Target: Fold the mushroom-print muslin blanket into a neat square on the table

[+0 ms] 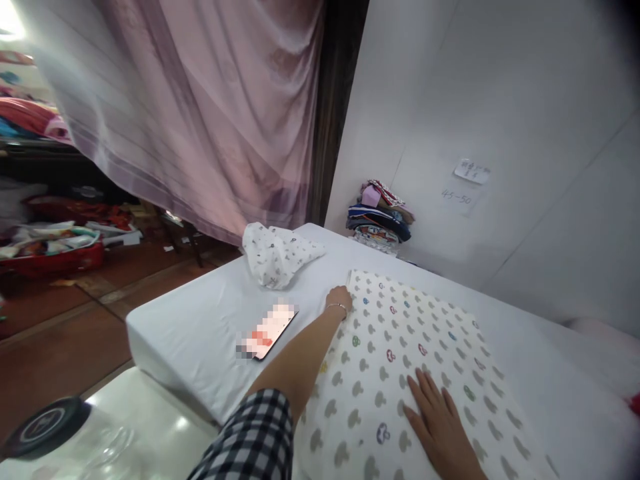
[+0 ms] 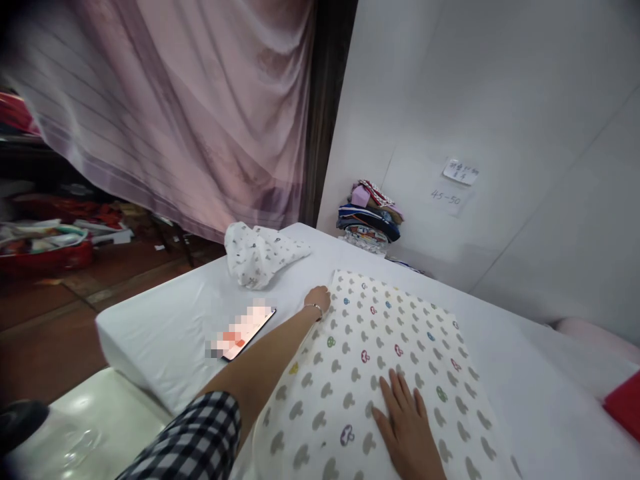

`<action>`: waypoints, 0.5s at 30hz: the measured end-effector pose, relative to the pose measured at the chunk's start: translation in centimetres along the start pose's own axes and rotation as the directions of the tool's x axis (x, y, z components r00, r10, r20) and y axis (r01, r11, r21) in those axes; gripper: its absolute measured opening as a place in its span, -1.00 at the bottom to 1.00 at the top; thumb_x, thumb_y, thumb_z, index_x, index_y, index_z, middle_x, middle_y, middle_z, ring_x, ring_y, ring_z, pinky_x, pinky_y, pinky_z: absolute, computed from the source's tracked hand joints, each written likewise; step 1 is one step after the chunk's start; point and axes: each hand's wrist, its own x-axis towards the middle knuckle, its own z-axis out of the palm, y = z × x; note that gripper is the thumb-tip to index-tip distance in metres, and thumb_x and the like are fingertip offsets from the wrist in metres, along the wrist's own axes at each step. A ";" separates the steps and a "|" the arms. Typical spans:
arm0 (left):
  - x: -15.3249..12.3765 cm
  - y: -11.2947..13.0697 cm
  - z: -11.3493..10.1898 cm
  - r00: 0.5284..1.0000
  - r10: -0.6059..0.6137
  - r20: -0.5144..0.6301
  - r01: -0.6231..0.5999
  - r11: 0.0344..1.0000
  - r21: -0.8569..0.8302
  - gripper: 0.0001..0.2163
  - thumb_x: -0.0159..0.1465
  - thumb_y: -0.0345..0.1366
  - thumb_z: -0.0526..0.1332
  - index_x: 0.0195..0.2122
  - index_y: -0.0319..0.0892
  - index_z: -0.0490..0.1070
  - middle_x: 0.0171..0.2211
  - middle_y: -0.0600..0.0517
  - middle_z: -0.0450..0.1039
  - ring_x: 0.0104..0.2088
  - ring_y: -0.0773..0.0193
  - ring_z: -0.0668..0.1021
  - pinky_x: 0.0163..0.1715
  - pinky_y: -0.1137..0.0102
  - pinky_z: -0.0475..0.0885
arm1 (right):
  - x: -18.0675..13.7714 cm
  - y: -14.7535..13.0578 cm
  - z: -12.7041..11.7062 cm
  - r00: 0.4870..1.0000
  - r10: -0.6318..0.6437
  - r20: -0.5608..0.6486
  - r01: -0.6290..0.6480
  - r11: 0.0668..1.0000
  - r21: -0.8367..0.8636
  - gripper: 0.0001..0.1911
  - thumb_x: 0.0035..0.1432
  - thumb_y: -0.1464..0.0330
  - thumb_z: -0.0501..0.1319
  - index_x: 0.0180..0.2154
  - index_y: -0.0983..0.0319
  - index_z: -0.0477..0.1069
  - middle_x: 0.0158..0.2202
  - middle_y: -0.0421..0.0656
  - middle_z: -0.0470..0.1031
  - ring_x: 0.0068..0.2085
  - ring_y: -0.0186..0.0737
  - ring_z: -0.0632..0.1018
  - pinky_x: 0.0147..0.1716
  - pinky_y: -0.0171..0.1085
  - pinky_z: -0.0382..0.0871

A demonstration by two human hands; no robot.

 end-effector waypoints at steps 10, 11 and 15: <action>6.2 1.9 0.5 0.996 -0.092 -0.005 0.091 0.992 -0.083 -0.72 0.21 -0.25 0.05 -0.15 -0.27 0.41 -0.10 -0.21 0.40 -0.06 0.10 0.43 -0.19 0.37 0.35 | 0.8 1.0 0.9 0.994 0.045 0.102 -0.046 0.999 0.004 -0.41 0.16 -0.01 -0.07 0.20 -0.09 -0.09 0.24 -0.30 -0.12 0.20 0.06 0.11 0.07 0.12 0.14; 6.7 2.0 0.7 0.995 -0.099 -0.010 0.097 0.991 -0.091 -0.72 0.21 -0.25 0.05 -0.15 -0.27 0.41 -0.10 -0.21 0.40 -0.06 0.10 0.43 -0.19 0.37 0.35 | 0.7 1.2 1.4 0.996 0.047 0.077 -0.046 0.999 -0.005 -0.41 0.15 -0.01 -0.06 0.20 -0.09 -0.08 0.24 -0.31 -0.10 0.19 0.06 0.12 0.07 0.11 0.15; 8.2 2.4 1.3 0.993 -0.107 -0.041 0.101 0.987 -0.125 -0.71 0.19 -0.24 0.06 -0.12 -0.25 0.39 -0.07 -0.20 0.38 -0.04 0.09 0.42 -0.16 0.32 0.34 | 0.2 1.5 3.2 0.996 0.050 -0.077 -0.055 0.996 -0.074 -0.39 0.14 -0.01 -0.04 0.20 -0.10 -0.09 0.24 -0.33 -0.06 0.20 0.02 0.14 0.09 0.09 0.12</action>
